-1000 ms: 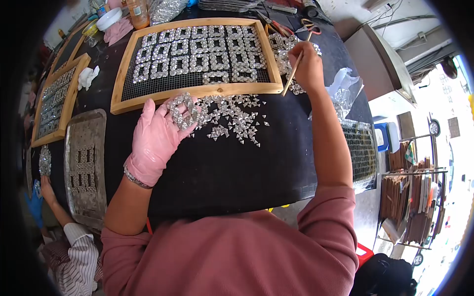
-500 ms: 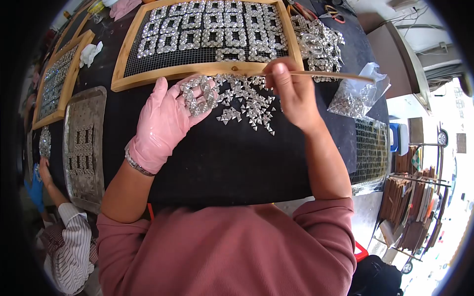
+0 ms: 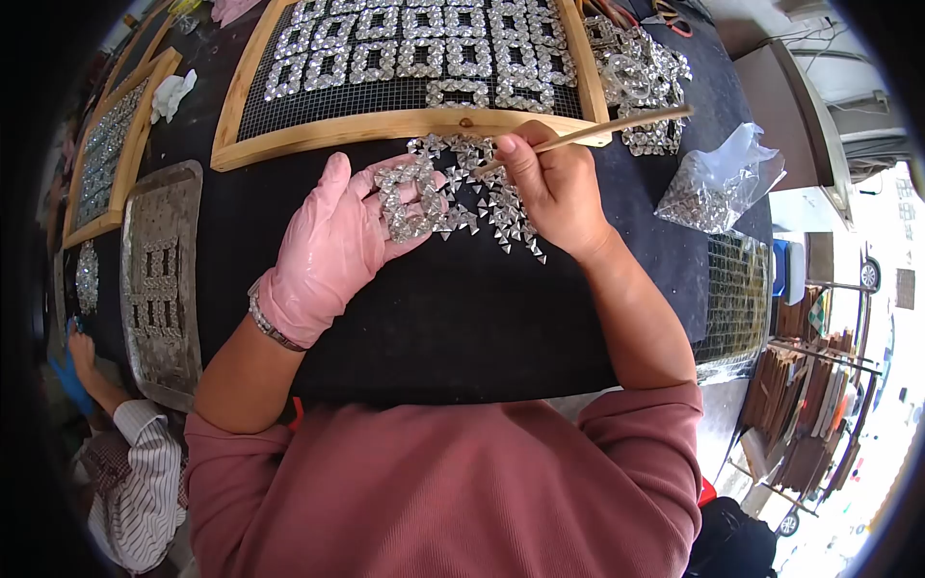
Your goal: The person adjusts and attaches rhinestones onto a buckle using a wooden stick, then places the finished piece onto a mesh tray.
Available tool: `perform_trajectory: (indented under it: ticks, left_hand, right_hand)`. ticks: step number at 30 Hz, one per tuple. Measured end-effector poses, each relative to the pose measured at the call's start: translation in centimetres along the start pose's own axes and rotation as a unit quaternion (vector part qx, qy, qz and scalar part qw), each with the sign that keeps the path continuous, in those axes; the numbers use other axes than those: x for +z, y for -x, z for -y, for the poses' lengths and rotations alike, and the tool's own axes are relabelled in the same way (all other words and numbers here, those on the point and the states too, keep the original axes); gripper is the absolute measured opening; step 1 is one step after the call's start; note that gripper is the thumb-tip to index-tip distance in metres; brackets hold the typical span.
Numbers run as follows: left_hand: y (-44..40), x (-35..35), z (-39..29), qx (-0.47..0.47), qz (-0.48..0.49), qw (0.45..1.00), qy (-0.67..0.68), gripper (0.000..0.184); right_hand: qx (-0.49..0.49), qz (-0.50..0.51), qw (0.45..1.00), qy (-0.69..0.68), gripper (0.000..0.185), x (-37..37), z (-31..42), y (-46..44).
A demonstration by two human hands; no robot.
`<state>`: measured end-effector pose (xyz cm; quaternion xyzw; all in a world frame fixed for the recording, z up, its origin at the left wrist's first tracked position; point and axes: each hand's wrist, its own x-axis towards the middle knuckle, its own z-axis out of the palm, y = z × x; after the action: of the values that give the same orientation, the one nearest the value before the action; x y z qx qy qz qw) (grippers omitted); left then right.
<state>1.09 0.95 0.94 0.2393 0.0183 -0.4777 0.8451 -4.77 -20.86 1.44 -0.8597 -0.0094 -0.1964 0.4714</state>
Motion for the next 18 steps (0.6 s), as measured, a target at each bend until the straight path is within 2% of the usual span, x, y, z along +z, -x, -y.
perform_trajectory:
  ticks: [7,12,18]
  left_hand:
    - [0.0,0.4,0.4,-0.007,-0.006,1.0,-0.014,0.059]
    - [0.1,0.1,0.7,-0.008,0.012,0.999,-0.029,0.06]
    - [0.0,-0.3,0.9,-0.012,0.034,0.999,-0.041,0.061]
  right_hand:
    - [0.017,-0.035,0.991,-0.127,0.032,-0.1,1.3,0.8]
    - [0.021,0.009,0.975,-0.221,0.032,0.6,3.0,1.4]
    - [-0.004,0.048,0.976,-0.213,0.032,1.6,3.6,1.8]
